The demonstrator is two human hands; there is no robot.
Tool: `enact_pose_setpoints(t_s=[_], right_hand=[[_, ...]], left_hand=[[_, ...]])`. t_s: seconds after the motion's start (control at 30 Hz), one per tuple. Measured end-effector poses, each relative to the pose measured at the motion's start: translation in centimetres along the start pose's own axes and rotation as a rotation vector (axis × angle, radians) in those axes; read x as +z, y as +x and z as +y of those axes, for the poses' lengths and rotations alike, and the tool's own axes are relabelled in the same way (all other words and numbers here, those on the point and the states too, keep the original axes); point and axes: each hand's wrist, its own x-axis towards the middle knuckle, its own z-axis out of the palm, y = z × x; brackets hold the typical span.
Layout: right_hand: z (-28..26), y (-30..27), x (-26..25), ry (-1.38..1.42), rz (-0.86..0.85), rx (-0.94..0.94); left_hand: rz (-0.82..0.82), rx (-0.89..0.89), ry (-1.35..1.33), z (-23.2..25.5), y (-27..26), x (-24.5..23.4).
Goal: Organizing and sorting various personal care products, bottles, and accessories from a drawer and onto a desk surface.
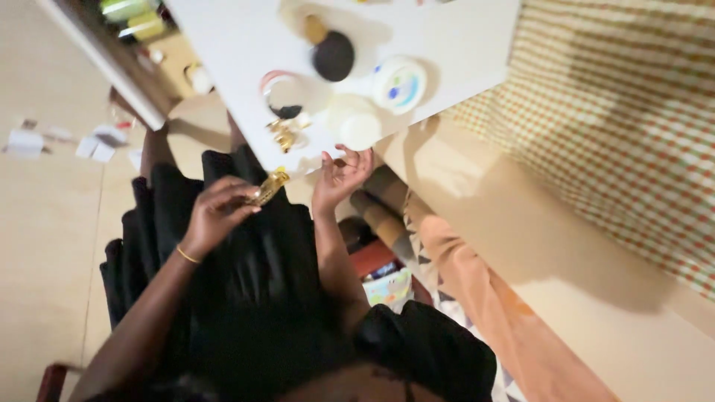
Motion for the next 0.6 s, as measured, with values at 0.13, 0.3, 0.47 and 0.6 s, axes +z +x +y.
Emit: enact_pose_setpoints(t_s=[0.13, 0.3, 0.47, 0.6], right_hand=[[1.6, 4.2, -0.7, 0.032, -0.057, 0.114], [2.4, 2.6, -3.0, 0.105, -0.112, 0.176], [-0.7, 0.9, -3.9, -0.122, -0.391, -0.045], [-2.8, 1.2, -1.6, -0.298, -0.414, -0.140]], left_hand=[[0.115, 0.076, 0.226, -0.1, 1.9, 4.6], [0.179, 0.281, 0.521, 1.0, 4.7, 6.8], [0.265, 0.416, 0.830, 2.4, 6.0, 7.6], [0.296, 0.422, 0.736, 1.6, 6.0, 7.6]])
